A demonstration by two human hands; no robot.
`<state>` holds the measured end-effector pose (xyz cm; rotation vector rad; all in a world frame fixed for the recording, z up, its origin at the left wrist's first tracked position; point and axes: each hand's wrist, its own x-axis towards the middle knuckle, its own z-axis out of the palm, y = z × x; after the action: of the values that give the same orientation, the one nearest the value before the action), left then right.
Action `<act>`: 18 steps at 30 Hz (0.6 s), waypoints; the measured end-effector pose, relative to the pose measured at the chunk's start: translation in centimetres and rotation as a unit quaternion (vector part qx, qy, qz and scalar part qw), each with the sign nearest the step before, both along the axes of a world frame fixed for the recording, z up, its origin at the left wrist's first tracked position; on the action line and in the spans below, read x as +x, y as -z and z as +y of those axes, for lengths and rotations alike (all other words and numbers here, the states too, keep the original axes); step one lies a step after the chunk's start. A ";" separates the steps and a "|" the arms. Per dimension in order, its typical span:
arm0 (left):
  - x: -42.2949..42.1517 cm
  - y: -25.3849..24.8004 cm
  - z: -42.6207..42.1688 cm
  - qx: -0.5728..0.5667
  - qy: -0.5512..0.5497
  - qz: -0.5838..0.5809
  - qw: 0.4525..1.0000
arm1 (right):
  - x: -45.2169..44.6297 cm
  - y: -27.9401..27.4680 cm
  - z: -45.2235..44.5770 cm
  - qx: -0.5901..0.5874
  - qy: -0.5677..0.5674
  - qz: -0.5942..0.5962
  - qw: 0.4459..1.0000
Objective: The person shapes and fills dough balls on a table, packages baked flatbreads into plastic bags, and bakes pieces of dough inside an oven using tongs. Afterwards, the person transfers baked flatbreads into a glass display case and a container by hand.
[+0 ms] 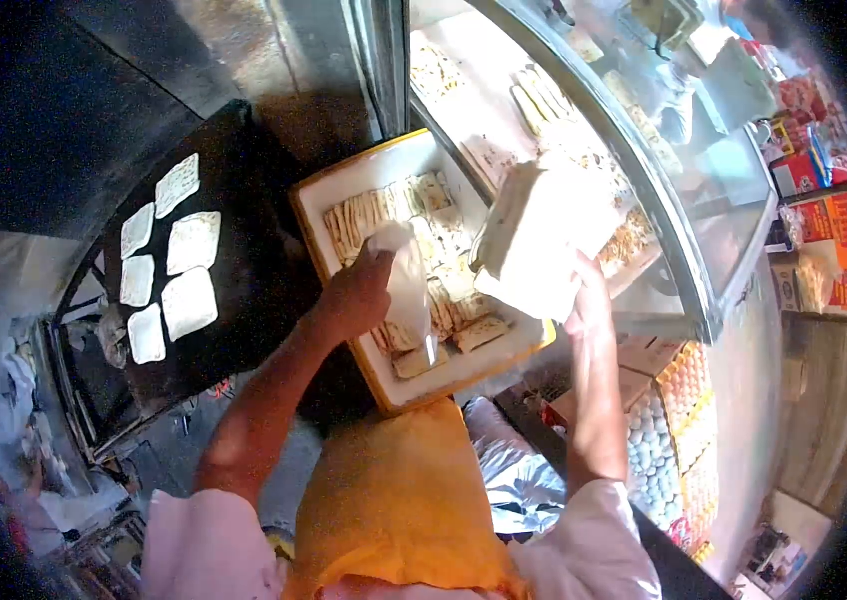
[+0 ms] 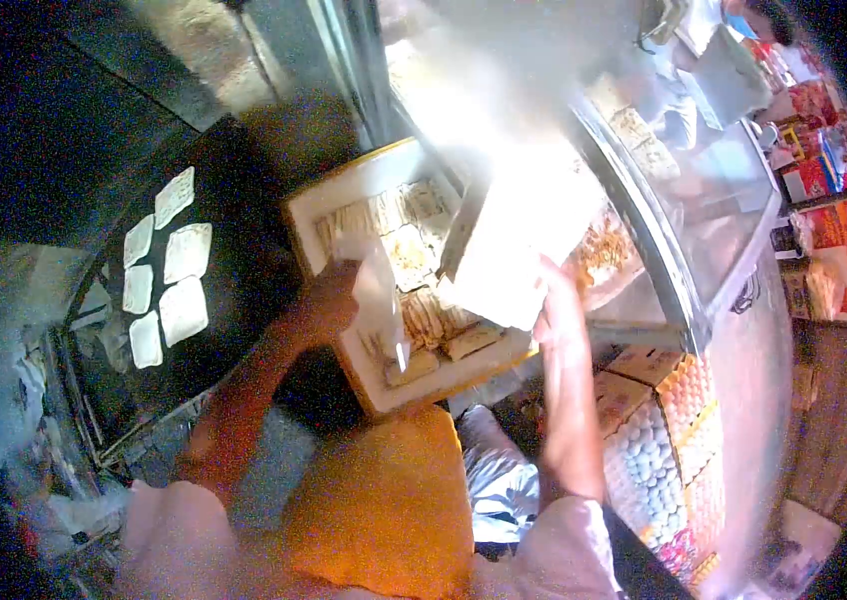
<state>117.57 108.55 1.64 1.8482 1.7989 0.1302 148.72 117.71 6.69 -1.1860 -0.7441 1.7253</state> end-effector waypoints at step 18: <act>1.1 -24.1 -8.9 -0.063 0.085 -0.383 0.918 | -7.8 -8.9 -16.2 0.204 0.056 0.262 0.942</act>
<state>118.68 99.66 25.79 1.5398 1.0704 0.5713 140.95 101.55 15.59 -0.4443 -0.6426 1.5887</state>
